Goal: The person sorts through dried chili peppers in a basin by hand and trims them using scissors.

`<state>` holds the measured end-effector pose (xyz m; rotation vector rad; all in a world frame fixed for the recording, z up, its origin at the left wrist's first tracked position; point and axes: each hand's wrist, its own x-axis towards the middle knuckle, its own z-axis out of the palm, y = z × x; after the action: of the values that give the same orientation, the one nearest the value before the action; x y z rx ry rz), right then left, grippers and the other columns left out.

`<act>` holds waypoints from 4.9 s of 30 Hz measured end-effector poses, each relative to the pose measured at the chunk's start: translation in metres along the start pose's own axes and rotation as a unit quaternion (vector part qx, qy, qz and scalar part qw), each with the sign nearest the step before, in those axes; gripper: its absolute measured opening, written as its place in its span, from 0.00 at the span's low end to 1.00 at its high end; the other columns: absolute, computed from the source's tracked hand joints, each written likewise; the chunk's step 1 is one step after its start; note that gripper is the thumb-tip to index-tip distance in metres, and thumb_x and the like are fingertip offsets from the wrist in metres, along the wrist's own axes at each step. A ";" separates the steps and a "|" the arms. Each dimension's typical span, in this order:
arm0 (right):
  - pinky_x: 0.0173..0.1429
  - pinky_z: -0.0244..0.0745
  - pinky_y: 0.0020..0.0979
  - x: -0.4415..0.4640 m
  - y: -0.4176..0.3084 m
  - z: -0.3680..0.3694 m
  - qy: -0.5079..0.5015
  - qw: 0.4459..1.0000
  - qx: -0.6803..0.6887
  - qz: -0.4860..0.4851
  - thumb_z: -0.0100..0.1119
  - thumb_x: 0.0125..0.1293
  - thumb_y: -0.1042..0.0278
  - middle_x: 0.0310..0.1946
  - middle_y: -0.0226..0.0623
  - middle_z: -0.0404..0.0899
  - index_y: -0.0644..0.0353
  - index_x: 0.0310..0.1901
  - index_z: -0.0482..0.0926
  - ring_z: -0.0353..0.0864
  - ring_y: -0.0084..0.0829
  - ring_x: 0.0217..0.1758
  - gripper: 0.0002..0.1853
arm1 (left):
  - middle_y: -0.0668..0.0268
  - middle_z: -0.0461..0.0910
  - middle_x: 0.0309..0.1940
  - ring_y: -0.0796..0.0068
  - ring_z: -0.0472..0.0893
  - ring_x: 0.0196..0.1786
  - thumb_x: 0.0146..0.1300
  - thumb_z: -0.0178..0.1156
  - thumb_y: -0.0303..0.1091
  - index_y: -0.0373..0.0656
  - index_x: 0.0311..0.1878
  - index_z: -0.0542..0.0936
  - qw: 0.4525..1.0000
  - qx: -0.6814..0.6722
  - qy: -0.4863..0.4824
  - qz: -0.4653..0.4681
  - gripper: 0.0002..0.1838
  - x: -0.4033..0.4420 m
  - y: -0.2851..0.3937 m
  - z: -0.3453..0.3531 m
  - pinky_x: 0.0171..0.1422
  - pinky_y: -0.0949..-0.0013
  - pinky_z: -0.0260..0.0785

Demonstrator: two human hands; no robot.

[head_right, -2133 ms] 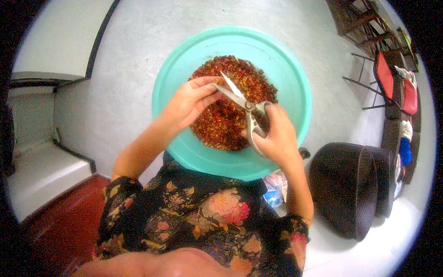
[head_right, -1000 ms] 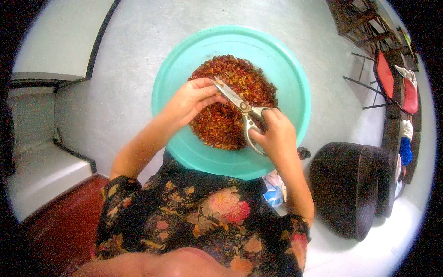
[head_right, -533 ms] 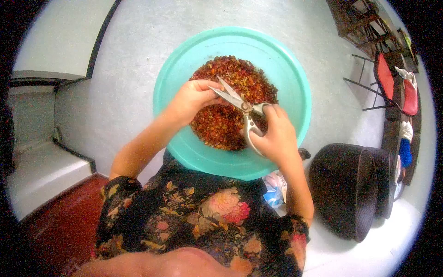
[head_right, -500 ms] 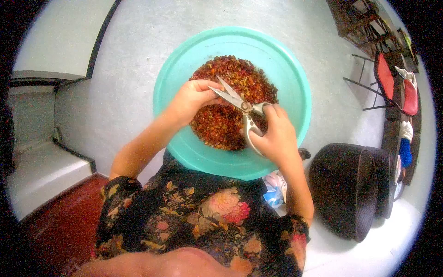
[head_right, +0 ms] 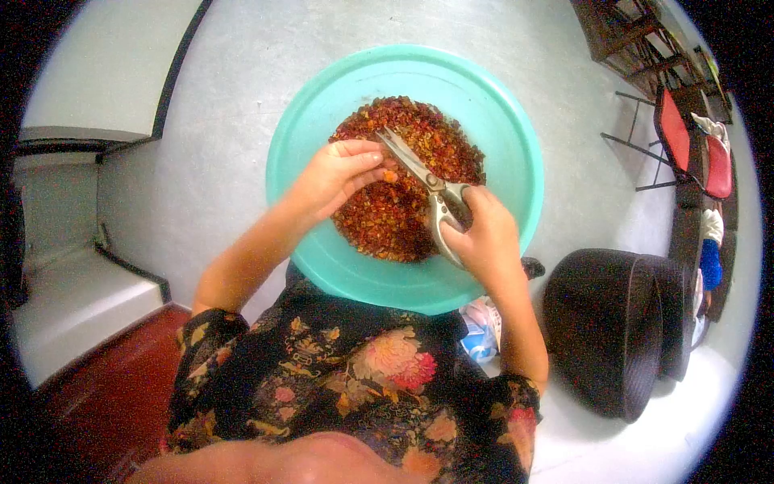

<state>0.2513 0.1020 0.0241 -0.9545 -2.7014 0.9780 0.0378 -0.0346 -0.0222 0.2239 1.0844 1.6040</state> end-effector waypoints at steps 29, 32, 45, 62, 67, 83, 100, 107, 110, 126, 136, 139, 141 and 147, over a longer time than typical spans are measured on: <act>0.39 0.72 0.41 0.003 -0.001 -0.004 -0.017 0.994 0.081 0.066 0.74 0.56 0.49 0.30 0.50 0.76 0.67 0.36 0.77 0.77 0.47 0.32 0.25 | 0.47 0.77 0.61 0.55 0.78 0.63 0.81 0.42 0.43 0.31 0.64 0.72 0.988 -0.146 0.000 -0.052 0.24 0.004 0.008 -0.002 0.72 0.53 0.69; 0.40 0.72 0.41 0.004 -0.001 -0.007 -0.032 0.992 0.089 0.078 0.75 0.55 0.48 0.29 0.50 0.75 0.67 0.37 0.76 0.76 0.46 0.31 0.27 | 0.45 0.76 0.63 0.50 0.76 0.65 0.82 0.31 0.48 0.30 0.69 0.66 0.989 -0.137 -0.010 -0.054 0.31 0.002 0.016 0.005 0.74 0.50 0.65; 0.51 0.76 0.47 -0.001 -0.006 -0.001 0.011 0.995 -0.087 -0.046 0.70 0.49 0.61 0.44 0.47 0.77 0.64 0.45 0.77 0.78 0.50 0.49 0.23 | 0.40 0.74 0.62 0.52 0.75 0.67 0.80 0.34 0.61 0.26 0.71 0.60 0.971 -0.222 -0.067 -0.054 0.40 -0.002 0.020 0.009 0.74 0.50 0.67; 0.35 0.71 0.27 -0.006 0.004 -0.009 0.066 0.948 0.295 0.100 0.72 0.59 0.73 0.27 0.28 0.78 0.65 0.41 0.82 0.76 0.21 0.32 0.11 | 0.56 0.79 0.63 0.63 0.76 0.68 0.77 0.52 0.40 0.39 0.65 0.77 0.951 0.269 0.037 0.144 0.21 -0.006 0.019 0.002 0.75 0.61 0.60; 0.38 0.70 0.23 -0.010 0.010 -0.003 0.104 0.942 0.315 0.048 0.72 0.58 0.76 0.30 0.25 0.78 0.64 0.41 0.82 0.75 0.19 0.33 0.10 | 0.64 0.88 0.46 0.65 0.83 0.52 0.63 0.66 0.31 0.48 0.41 0.89 0.711 0.632 0.062 0.300 0.06 -0.013 0.014 0.006 0.62 0.60 0.68; 0.38 0.72 0.31 -0.004 0.001 -0.005 0.056 0.988 0.145 -0.026 0.78 0.54 0.65 0.29 0.39 0.76 0.65 0.40 0.80 0.76 0.31 0.31 0.18 | 0.64 0.82 0.41 0.61 0.80 0.51 0.59 0.68 0.33 0.46 0.41 0.85 0.723 0.651 0.005 0.229 0.07 -0.004 0.001 0.002 0.58 0.57 0.68; 0.48 0.74 0.47 -0.002 -0.004 -0.002 0.021 0.995 -0.053 -0.078 0.74 0.47 0.61 0.37 0.47 0.75 0.65 0.41 0.76 0.77 0.51 0.43 0.24 | 0.67 0.84 0.48 0.75 0.81 0.52 0.72 0.60 0.34 0.41 0.53 0.81 0.997 -0.019 -0.067 -0.025 0.11 -0.002 0.004 -0.008 0.60 0.69 0.73; 0.45 0.75 0.46 -0.002 -0.005 -0.002 0.005 0.998 -0.043 -0.054 0.72 0.49 0.65 0.33 0.48 0.77 0.65 0.36 0.78 0.79 0.51 0.39 0.17 | 0.70 0.84 0.43 0.80 0.79 0.46 0.72 0.61 0.34 0.41 0.52 0.82 0.998 0.053 -0.028 -0.010 0.11 -0.001 0.006 -0.008 0.56 0.70 0.73; 0.44 0.75 0.45 -0.001 0.000 0.001 0.023 0.998 -0.018 -0.051 0.71 0.49 0.66 0.32 0.48 0.77 0.65 0.36 0.78 0.80 0.51 0.38 0.16 | 0.68 0.83 0.45 0.75 0.80 0.48 0.70 0.61 0.32 0.41 0.53 0.81 0.984 0.174 -0.003 0.025 0.11 0.004 0.006 -0.009 0.58 0.68 0.72; 0.36 0.68 0.31 0.001 -0.008 -0.004 0.076 0.981 0.175 -0.028 0.78 0.52 0.66 0.26 0.38 0.72 0.65 0.36 0.79 0.72 0.30 0.29 0.17 | 0.55 0.80 0.43 0.50 0.79 0.52 0.57 0.64 0.21 0.40 0.47 0.83 0.671 0.689 0.069 0.266 0.14 0.013 -0.016 -0.014 0.59 0.52 0.72; 0.37 0.68 0.28 -0.001 0.008 0.006 0.109 0.966 0.236 -0.002 0.77 0.54 0.67 0.27 0.36 0.74 0.65 0.37 0.81 0.72 0.26 0.30 0.15 | 0.52 0.82 0.40 0.49 0.82 0.48 0.62 0.56 0.24 0.39 0.45 0.82 0.529 0.828 -0.072 0.171 0.10 0.026 0.039 0.017 0.53 0.51 0.77; 0.37 0.68 0.28 -0.004 0.015 0.016 0.122 0.951 0.284 -0.012 0.77 0.54 0.69 0.28 0.35 0.74 0.65 0.38 0.81 0.73 0.25 0.31 0.15 | 0.53 0.82 0.41 0.48 0.82 0.48 0.62 0.57 0.26 0.40 0.44 0.82 0.525 0.814 -0.126 0.211 0.09 0.059 0.038 0.020 0.53 0.50 0.76; 0.37 0.68 0.28 0.002 0.003 0.012 0.130 0.959 0.250 -0.022 0.77 0.53 0.69 0.28 0.35 0.74 0.65 0.38 0.81 0.73 0.25 0.31 0.15 | 0.54 0.82 0.40 0.48 0.82 0.48 0.61 0.59 0.27 0.40 0.42 0.82 0.562 0.783 -0.142 0.227 0.07 0.069 0.036 0.014 0.52 0.49 0.76; 0.36 0.68 0.29 0.003 0.000 0.011 0.114 0.963 0.244 0.000 0.78 0.53 0.69 0.27 0.36 0.74 0.66 0.38 0.81 0.73 0.26 0.31 0.16 | 0.54 0.81 0.40 0.48 0.81 0.47 0.61 0.63 0.30 0.42 0.41 0.82 0.571 0.778 -0.106 0.238 0.06 0.077 0.012 -0.009 0.53 0.50 0.74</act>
<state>0.2454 0.0984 0.0153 -0.8960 -2.1223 1.3504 -0.0033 0.0267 -0.0483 1.9520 2.0602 0.4472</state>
